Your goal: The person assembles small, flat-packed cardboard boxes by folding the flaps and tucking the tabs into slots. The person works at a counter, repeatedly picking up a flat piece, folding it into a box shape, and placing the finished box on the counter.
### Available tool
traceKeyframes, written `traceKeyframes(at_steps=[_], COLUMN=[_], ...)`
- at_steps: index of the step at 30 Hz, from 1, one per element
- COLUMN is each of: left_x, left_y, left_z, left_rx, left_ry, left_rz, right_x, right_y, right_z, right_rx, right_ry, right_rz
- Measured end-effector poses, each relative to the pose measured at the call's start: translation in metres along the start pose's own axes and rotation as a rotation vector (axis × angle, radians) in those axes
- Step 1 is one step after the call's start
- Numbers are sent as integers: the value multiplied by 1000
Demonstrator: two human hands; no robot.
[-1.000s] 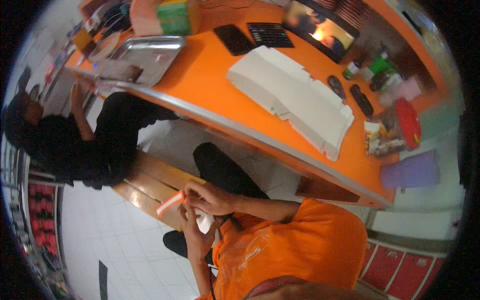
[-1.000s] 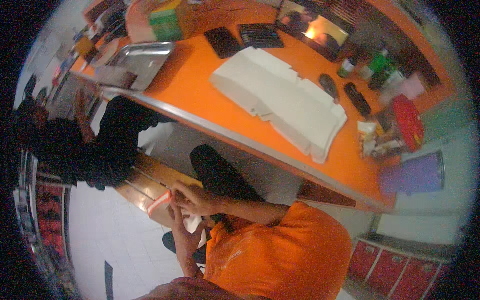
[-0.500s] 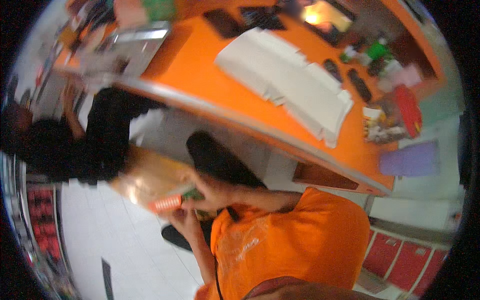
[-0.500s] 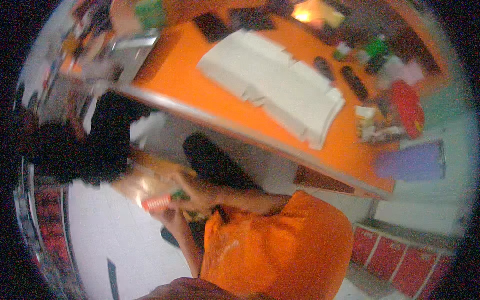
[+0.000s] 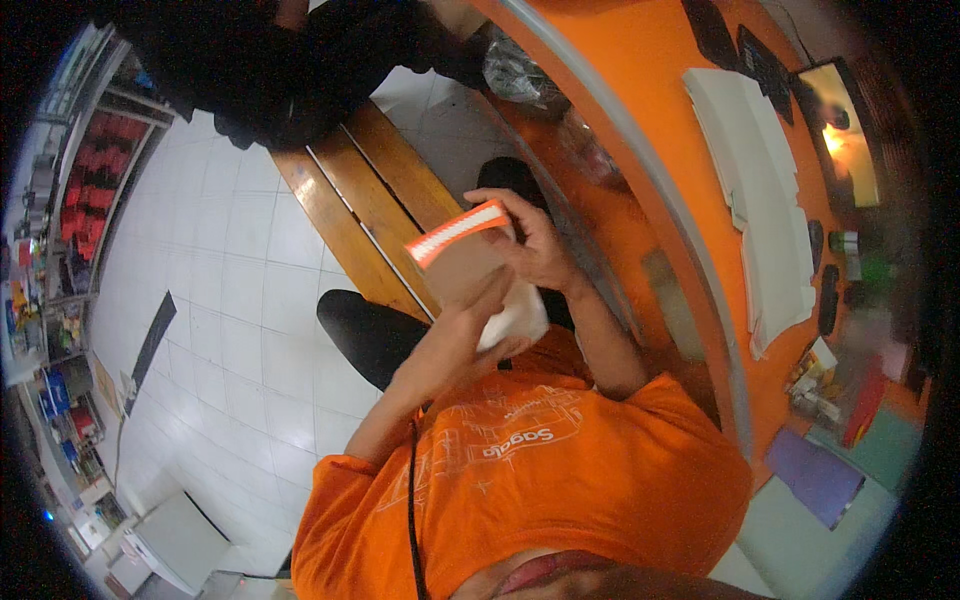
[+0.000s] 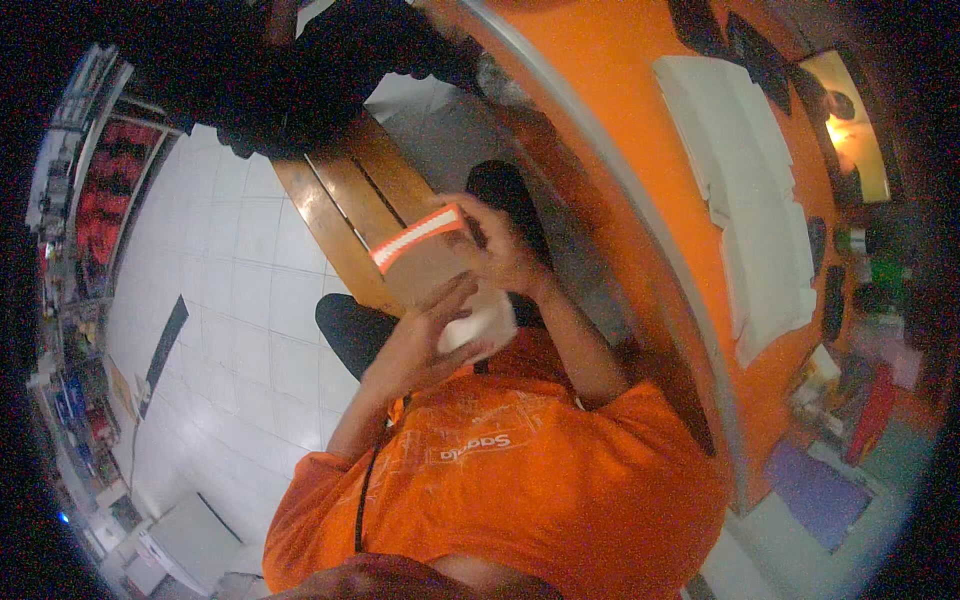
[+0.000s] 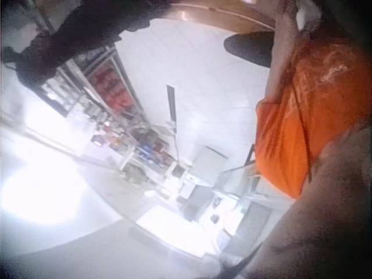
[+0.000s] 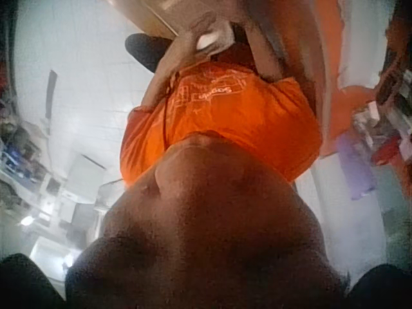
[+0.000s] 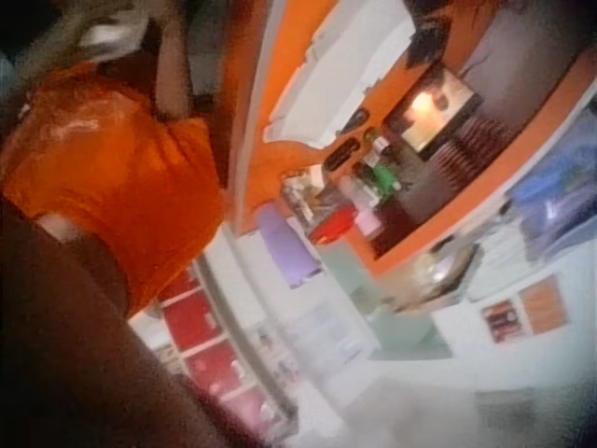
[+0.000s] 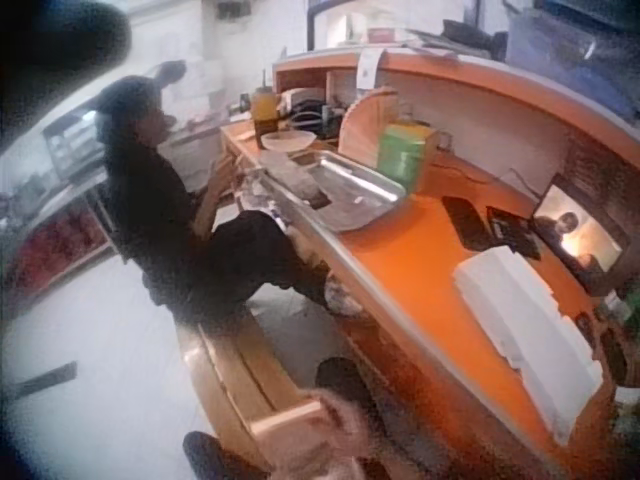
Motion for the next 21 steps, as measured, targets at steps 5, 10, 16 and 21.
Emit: traceKeyframes(at_steps=[5,10,16,21], left_x=[-34,-55,-82,-82], left_y=[32,13,23,25], left_z=[-75,-54,-43,-46], left_rx=[540,507,588,639], left_ry=[99,370,424,302], left_rz=[-19,60,-151,-215], right_x=[1,-10,-22,2], right_y=[9,14,17,17], right_z=[0,40,45,49], right_rx=[311,255,242,190], right_ry=[-257,-48,-209,-304], right_rz=[73,151,78,256])
Point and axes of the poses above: each hand's wrist, its own y-axis away from the middle knuckle, its own z-axis out of the palm, x = y × z, the point moved 6 cm from there along -y, towards the middle knuckle, and after that the axes turned 1 degree about -y, right-handed, at the moved point
